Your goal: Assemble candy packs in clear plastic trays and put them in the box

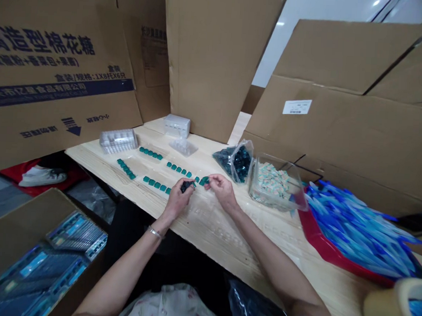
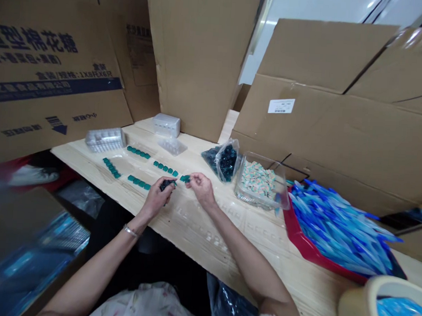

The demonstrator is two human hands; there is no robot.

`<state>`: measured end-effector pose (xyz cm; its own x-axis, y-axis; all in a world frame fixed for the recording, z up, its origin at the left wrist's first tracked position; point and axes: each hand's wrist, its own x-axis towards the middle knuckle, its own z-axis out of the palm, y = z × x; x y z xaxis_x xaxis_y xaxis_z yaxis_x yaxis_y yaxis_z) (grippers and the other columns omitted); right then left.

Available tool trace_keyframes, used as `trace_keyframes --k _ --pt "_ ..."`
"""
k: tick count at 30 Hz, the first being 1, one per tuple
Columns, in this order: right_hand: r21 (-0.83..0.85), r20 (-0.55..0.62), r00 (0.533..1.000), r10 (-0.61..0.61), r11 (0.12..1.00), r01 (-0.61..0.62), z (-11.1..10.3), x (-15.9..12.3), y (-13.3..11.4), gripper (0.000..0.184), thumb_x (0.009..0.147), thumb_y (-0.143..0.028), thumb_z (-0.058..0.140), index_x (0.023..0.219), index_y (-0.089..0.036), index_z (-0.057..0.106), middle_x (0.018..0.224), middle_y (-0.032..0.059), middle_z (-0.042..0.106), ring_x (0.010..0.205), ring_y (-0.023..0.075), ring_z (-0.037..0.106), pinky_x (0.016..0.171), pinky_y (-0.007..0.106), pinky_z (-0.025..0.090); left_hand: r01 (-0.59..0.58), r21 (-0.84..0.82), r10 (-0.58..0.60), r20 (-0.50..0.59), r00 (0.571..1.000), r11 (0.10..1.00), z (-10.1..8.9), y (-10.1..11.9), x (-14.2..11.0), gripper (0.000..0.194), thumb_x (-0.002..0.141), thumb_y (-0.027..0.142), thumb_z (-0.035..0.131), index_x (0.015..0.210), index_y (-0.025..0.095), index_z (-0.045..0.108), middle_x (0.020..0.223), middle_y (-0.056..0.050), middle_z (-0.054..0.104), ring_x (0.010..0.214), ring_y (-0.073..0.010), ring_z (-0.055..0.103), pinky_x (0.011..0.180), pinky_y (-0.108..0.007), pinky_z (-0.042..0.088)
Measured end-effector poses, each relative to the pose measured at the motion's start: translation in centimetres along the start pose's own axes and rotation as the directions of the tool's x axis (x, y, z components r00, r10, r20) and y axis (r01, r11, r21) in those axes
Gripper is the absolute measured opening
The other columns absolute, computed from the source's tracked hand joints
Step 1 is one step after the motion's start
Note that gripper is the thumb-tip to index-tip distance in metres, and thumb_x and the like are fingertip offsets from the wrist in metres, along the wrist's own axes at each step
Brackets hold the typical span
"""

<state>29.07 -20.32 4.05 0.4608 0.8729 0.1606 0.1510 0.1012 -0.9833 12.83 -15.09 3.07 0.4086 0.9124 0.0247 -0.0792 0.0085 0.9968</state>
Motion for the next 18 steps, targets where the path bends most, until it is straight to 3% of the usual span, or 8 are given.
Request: trace_keyframes --k 3,8,11,14,16,18 --pt "-0.064 -0.1 0.993 -0.058 0.997 0.051 -1.5 0.8 0.2 0.025 0.072 -0.042 0.059 0.08 -0.018 0.055 0.065 0.002 0.064 0.06 0.0173 0.065 0.063 0.032 0.054 0.026 -0.034 -0.026 -0.002 1.0 0.999 -1.0 0.1 0.2 0.024 0.074 0.033 0.059 0.093 0.018 0.059 0.065 0.005 0.05 0.037 -0.003 0.036 0.033 -0.016 0.027" --pt "-0.21 0.017 0.982 -0.19 0.959 0.19 -0.9 -0.3 -0.1 0.018 0.079 -0.034 0.054 0.083 -0.017 0.058 0.085 0.0077 0.066 0.068 0.0169 0.065 0.065 0.03 0.053 0.116 -0.06 -0.106 0.145 0.984 0.991 -0.1 -0.1 0.1 0.031 0.069 0.039 0.066 0.091 0.018 0.057 0.057 0.008 0.044 0.038 -0.0037 0.035 0.034 -0.016 0.029" --pt "-0.354 0.117 0.929 -0.352 0.859 0.37 0.3 -1.6 -0.7 0.012 0.083 -0.027 0.05 0.084 -0.018 0.058 0.092 0.0079 0.064 0.079 0.0166 0.062 0.072 0.03 0.052 0.079 -0.005 -0.078 0.126 0.989 0.997 1.3 -0.4 0.3 0.034 0.067 0.043 0.068 0.088 0.018 0.056 0.053 0.009 0.042 0.036 -0.0045 0.035 0.033 -0.017 0.028" --pt "-0.42 0.205 0.882 -0.425 0.775 0.472 0.7 -2.4 -1.1 0.011 0.084 -0.022 0.047 0.084 -0.019 0.057 0.091 0.0078 0.062 0.085 0.0175 0.059 0.076 0.031 0.049 0.002 0.065 -0.007 0.07 0.998 0.998 1.9 -0.6 0.6 0.03 0.067 0.041 0.067 0.085 0.018 0.057 0.054 0.008 0.046 0.035 -0.0044 0.035 0.034 -0.017 0.027" --pt "-0.409 0.223 0.878 -0.423 0.777 0.478 0.6 -2.6 -1.0 0.011 0.085 -0.021 0.046 0.083 -0.02 0.057 0.092 0.0084 0.061 0.088 0.018 0.058 0.078 0.032 0.048 -0.055 0.111 0.049 0.056 0.997 0.992 1.7 -0.7 0.8 0.025 0.068 0.036 0.066 0.082 0.018 0.059 0.055 0.007 0.049 0.036 -0.0043 0.036 0.037 -0.017 0.028" --pt "-0.362 0.199 0.91 -0.365 0.835 0.414 0.4 -2.5 -0.9 0.01 0.084 -0.023 0.048 0.085 -0.02 0.057 0.094 0.0082 0.06 0.087 0.0173 0.058 0.076 0.031 0.049 -0.08 0.14 0.072 0.066 0.995 0.987 1.4 -0.7 0.9 0.021 0.069 0.033 0.065 0.082 0.017 0.059 0.054 0.006 0.049 0.037 -0.0048 0.037 0.038 -0.017 0.029"
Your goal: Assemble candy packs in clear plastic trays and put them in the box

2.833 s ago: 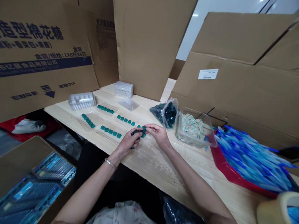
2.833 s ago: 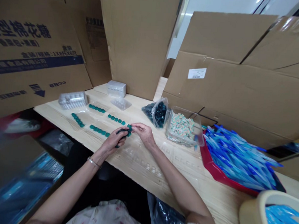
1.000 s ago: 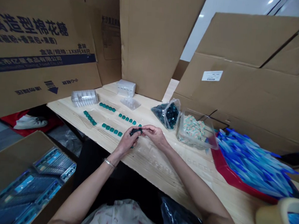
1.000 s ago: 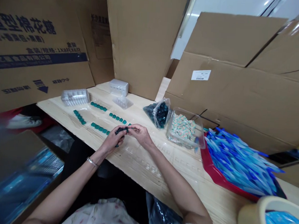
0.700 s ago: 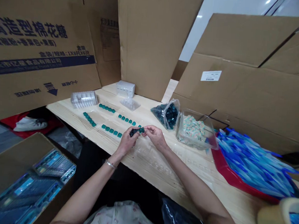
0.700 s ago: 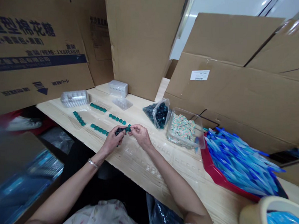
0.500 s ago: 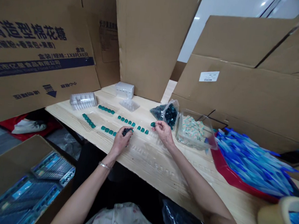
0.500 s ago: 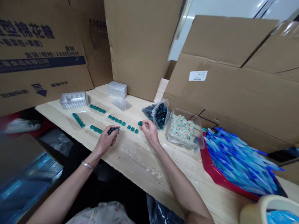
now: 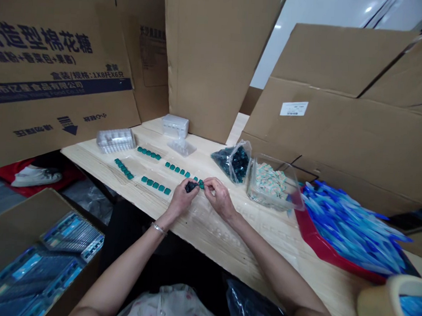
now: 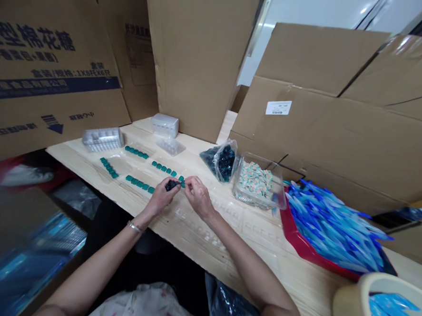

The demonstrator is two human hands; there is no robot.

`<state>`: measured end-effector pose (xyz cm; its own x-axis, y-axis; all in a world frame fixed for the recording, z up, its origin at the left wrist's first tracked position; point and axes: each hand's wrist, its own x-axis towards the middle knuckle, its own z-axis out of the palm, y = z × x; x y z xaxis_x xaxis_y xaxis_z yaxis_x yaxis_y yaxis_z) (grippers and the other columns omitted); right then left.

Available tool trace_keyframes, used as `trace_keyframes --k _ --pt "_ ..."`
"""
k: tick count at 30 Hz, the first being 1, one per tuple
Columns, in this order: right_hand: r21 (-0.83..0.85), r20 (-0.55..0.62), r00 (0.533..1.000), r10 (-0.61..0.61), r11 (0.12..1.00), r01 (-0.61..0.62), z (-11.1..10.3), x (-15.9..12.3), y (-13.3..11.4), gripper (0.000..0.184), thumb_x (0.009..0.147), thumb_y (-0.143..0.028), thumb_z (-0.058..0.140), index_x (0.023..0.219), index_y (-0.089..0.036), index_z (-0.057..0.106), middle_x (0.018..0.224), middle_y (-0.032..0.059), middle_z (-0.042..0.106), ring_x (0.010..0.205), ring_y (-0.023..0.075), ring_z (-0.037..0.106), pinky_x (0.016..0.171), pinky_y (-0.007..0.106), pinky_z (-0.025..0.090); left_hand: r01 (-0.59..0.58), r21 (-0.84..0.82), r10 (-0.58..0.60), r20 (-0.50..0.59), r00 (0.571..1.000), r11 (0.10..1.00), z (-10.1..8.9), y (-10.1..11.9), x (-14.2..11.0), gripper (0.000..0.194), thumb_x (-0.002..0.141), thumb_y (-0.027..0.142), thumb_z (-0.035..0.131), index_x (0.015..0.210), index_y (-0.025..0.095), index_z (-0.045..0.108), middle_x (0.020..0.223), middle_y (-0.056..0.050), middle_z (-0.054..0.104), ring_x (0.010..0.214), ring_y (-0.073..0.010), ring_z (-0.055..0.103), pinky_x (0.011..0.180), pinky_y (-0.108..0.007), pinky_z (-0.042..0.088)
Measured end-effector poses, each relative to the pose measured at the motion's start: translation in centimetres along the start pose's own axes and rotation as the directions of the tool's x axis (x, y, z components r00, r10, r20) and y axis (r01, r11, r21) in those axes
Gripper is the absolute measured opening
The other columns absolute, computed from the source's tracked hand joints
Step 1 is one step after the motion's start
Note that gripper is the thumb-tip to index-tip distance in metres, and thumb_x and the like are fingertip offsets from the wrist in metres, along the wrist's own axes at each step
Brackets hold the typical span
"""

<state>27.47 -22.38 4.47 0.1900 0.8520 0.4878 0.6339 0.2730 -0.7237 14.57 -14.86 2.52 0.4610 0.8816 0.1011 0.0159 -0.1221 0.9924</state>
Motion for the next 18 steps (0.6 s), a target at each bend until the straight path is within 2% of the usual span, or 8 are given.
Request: trace_keyframes --k 2,5,8,12,14,16,18 --pt "0.135 0.024 0.99 0.141 0.981 -0.143 -0.2 0.1 0.3 0.015 0.081 -0.027 0.053 0.094 -0.019 0.058 0.096 0.0069 0.061 0.08 0.0149 0.059 0.071 0.03 0.051 0.027 -0.006 -0.026 0.032 0.999 1.0 -0.2 -0.1 0.0 0.02 0.071 0.033 0.062 0.083 0.018 0.059 0.052 0.007 0.047 0.036 -0.0057 0.038 0.037 -0.018 0.029" --pt "0.345 0.157 0.942 0.298 0.877 -0.335 -0.5 0.3 0.7 0.032 0.077 -0.035 0.06 0.104 -0.019 0.059 0.087 0.004 0.064 0.07 0.0126 0.061 0.07 0.029 0.052 0.076 -0.027 -0.073 0.095 0.993 0.997 -0.3 -0.1 0.0 0.021 0.073 0.034 0.06 0.086 0.017 0.058 0.049 0.008 0.045 0.034 -0.0064 0.038 0.036 -0.018 0.029" --pt "0.463 0.215 0.913 0.348 0.787 -0.409 -0.7 0.2 0.9 0.033 0.075 -0.037 0.064 0.101 -0.016 0.063 0.074 0.0022 0.066 0.071 0.0136 0.062 0.075 0.031 0.051 0.069 -0.014 -0.067 0.114 0.991 0.998 -0.1 -0.1 0.0 0.021 0.074 0.033 0.059 0.088 0.017 0.057 0.048 0.008 0.043 0.033 -0.0061 0.039 0.035 -0.017 0.029" --pt "0.569 0.218 0.904 0.367 0.705 -0.423 -0.9 0.0 1.2 0.033 0.072 -0.037 0.068 0.099 -0.018 0.066 0.076 0.002 0.067 0.07 0.0129 0.062 0.075 0.031 0.05 0.075 -0.036 -0.069 0.139 0.988 0.997 0.1 0.3 -0.2 0.023 0.074 0.035 0.06 0.088 0.017 0.057 0.048 0.008 0.043 0.033 -0.0056 0.038 0.034 -0.017 0.028" --pt "0.557 0.19 0.913 0.361 0.726 -0.403 -1.6 0.2 1.5 0.034 0.07 -0.038 0.069 0.098 -0.018 0.066 0.074 0.0016 0.067 0.068 0.0133 0.062 0.073 0.031 0.05 0.089 -0.08 -0.077 0.149 0.986 0.993 0.1 0.5 -0.4 0.025 0.073 0.037 0.061 0.088 0.017 0.057 0.049 0.008 0.043 0.034 -0.0051 0.037 0.034 -0.017 0.028" --pt "0.453 0.093 0.937 0.337 0.824 -0.341 -2.6 0.7 2.2 0.033 0.069 -0.038 0.07 0.096 -0.019 0.067 0.075 0.0024 0.067 0.069 0.0146 0.061 0.072 0.031 0.049 0.115 -0.146 -0.095 0.138 0.986 0.983 -0.2 0.6 -0.6 0.027 0.072 0.039 0.063 0.087 0.017 0.057 0.052 0.008 0.043 0.036 -0.0045 0.036 0.034 -0.017 0.029" --pt "0.253 -0.014 0.968 0.252 0.937 -0.24 -3.7 1.1 3.2 0.027 0.069 -0.038 0.071 0.089 -0.02 0.07 0.08 0.004 0.066 0.074 0.0165 0.061 0.071 0.031 0.048 0.158 -0.223 -0.132 0.124 0.983 0.962 -0.6 0.6 -0.8 0.03 0.07 0.04 0.065 0.088 0.017 0.057 0.057 0.006 0.046 0.038 -0.0037 0.037 0.035 -0.016 0.029"
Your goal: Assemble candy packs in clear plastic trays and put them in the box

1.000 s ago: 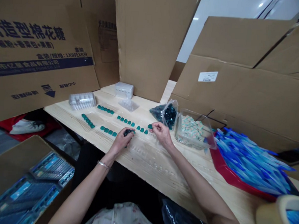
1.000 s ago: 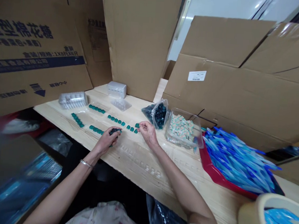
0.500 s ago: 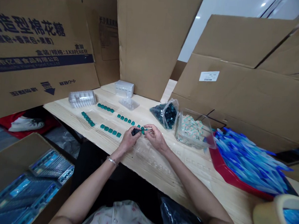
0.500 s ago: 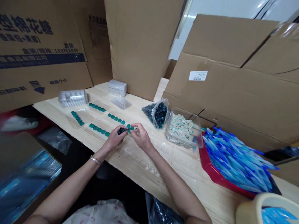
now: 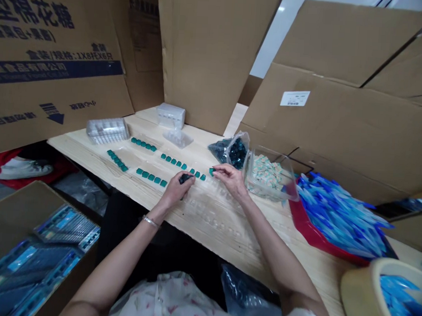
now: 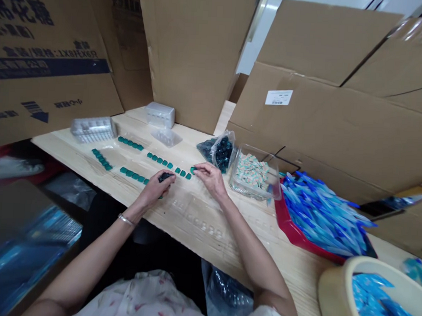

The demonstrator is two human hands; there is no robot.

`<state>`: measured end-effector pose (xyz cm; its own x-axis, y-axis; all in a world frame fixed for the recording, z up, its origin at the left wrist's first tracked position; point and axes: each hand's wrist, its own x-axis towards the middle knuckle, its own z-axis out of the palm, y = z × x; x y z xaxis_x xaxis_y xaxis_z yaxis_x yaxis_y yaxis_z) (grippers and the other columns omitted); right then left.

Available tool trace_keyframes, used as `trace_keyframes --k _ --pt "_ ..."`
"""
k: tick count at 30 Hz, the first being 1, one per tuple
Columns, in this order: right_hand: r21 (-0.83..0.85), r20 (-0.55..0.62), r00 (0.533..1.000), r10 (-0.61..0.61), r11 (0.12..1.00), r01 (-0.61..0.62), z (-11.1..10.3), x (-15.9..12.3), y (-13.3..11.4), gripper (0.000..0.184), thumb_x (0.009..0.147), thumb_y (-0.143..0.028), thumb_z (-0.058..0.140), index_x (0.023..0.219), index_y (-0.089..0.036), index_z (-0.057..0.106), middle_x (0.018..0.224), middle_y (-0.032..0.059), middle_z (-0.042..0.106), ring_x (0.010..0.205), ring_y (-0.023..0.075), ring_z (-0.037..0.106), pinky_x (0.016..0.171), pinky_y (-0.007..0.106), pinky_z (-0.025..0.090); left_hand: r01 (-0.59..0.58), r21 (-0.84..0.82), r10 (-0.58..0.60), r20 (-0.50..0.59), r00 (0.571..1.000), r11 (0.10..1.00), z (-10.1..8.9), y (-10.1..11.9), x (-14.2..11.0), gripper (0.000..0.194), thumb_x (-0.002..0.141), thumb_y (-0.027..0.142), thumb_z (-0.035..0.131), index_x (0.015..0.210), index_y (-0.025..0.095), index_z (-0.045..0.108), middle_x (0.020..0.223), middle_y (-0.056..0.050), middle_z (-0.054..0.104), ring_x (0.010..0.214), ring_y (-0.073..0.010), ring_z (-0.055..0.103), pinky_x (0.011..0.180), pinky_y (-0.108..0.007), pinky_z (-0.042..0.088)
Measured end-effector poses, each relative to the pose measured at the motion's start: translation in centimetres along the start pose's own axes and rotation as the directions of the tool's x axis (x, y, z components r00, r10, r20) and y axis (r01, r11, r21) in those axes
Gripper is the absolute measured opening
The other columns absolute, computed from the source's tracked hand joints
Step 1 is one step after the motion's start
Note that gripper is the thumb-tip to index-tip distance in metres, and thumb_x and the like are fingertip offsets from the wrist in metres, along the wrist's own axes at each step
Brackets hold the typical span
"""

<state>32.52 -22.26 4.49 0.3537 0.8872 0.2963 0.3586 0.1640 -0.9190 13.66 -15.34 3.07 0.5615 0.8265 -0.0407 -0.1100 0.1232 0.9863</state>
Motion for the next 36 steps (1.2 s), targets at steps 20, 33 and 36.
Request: trace_keyframes --k 20,33,36 --pt "-0.649 0.372 0.921 -0.12 0.675 0.35 0.8 0.7 4.6 0.019 0.085 -0.024 0.054 0.082 -0.016 0.07 0.081 0.0105 0.064 0.083 0.0197 0.056 0.078 0.031 0.044 0.312 -0.433 -0.248 0.199 0.948 0.846 -1.4 0.8 -0.9 0.03 0.067 0.035 0.071 0.08 0.013 0.056 0.073 0.001 0.052 0.041 0.0021 0.028 0.033 -0.012 0.014" --pt "-0.178 0.241 0.956 -0.165 0.961 0.211 4.4 -0.7 -2.6 0.016 0.076 -0.03 0.061 0.085 -0.019 0.069 0.084 0.0053 0.061 0.067 0.0126 0.056 0.063 0.027 0.048 0.283 -0.454 -0.193 0.233 0.953 0.845 -0.1 1.0 -1.1 0.034 0.073 0.046 0.063 0.08 0.013 0.055 0.07 0.001 0.051 0.039 0.0013 0.03 0.033 -0.012 0.017" --pt "-0.087 0.147 0.987 -0.066 0.993 0.08 4.3 -0.6 -2.2 0.017 0.072 -0.032 0.063 0.08 -0.017 0.067 0.083 0.0057 0.06 0.066 0.0126 0.057 0.062 0.027 0.049 0.261 -0.404 -0.17 0.247 0.954 0.877 0.2 1.1 -1.3 0.035 0.075 0.048 0.06 0.082 0.014 0.055 0.073 0.001 0.052 0.039 0.0015 0.03 0.034 -0.012 0.017"
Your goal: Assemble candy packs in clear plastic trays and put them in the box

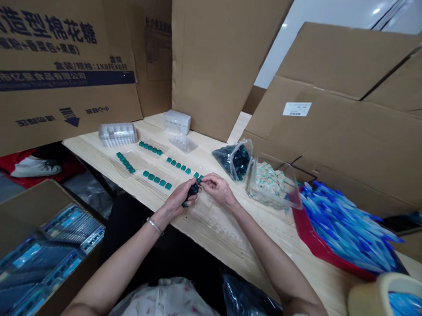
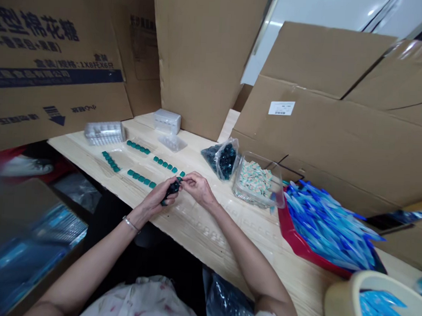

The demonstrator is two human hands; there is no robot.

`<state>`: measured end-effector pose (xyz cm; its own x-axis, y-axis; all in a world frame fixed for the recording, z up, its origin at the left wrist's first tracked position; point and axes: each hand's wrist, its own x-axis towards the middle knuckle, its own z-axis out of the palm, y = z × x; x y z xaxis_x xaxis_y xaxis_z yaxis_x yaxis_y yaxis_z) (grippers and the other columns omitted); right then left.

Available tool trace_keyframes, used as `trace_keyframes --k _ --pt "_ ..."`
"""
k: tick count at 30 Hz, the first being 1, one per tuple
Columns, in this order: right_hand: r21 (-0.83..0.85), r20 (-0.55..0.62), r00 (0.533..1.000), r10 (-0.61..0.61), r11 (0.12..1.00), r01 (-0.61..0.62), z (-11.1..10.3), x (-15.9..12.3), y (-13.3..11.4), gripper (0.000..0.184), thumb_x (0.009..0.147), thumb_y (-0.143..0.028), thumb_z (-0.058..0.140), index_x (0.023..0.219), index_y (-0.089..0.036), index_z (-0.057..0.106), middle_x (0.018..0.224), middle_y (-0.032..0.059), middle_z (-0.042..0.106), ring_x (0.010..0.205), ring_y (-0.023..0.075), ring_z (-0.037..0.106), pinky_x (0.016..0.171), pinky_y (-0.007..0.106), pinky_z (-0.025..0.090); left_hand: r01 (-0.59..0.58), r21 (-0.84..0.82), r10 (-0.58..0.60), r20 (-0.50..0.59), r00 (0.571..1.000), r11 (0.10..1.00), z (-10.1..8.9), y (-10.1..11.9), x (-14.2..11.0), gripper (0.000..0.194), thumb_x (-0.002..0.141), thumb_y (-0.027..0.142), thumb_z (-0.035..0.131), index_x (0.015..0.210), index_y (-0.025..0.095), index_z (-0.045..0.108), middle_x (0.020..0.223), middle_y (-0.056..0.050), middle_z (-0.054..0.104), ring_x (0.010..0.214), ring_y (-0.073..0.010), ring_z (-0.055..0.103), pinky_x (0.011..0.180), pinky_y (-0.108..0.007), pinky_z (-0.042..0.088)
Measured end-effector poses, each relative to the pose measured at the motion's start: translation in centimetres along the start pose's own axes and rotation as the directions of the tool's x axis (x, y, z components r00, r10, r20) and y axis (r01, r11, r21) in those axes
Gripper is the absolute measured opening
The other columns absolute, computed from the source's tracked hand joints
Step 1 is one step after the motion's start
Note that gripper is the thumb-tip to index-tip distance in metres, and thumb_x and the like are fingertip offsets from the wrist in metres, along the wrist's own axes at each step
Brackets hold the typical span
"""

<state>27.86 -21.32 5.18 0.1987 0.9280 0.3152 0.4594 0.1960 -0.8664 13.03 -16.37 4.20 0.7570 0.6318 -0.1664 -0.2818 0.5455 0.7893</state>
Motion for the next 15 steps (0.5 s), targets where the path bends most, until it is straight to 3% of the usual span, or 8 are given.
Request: trace_keyframes --k 4,9,15 --pt "0.092 -0.049 0.993 0.11 0.99 -0.105 -0.3 -0.2 0.1 0.019 0.073 -0.035 0.061 0.072 -0.017 0.065 0.076 0.004 0.061 0.063 0.0115 0.057 0.06 0.024 0.049 -0.082 0.179 0.092 -0.049 0.995 0.98 0.1 -0.5 0.3 0.033 0.073 0.045 0.063 0.087 0.017 0.055 0.074 0.002 0.052 0.04 0.0009 0.032 0.034 -0.012 0.019" --pt "0.248 -0.022 0.979 0.204 0.949 -0.193 -0.2 -0.8 -0.5 0.023 0.068 -0.037 0.067 0.08 -0.018 0.066 0.076 0.0029 0.064 0.067 0.0133 0.061 0.067 0.028 0.053 -0.173 0.484 0.271 -0.139 0.952 0.858 0.0 -1.2 1.3 0.029 0.075 0.042 0.061 0.09 0.019 0.053 0.052 0.008 0.044 0.034 -0.0044 0.035 0.032 -0.016 0.028" --pt "0.398 0.004 0.96 0.279 0.88 -0.258 -0.5 -1.1 0.1 0.032 0.058 -0.035 0.076 0.083 -0.016 0.068 0.079 0.003 0.068 0.073 0.0152 0.065 0.077 0.032 0.052 -0.184 0.508 0.298 -0.152 0.943 0.841 0.1 -1.2 1.9 0.028 0.076 0.042 0.058 0.091 0.018 0.053 0.046 0.01 0.039 0.032 -0.0056 0.035 0.032 -0.017 0.027"
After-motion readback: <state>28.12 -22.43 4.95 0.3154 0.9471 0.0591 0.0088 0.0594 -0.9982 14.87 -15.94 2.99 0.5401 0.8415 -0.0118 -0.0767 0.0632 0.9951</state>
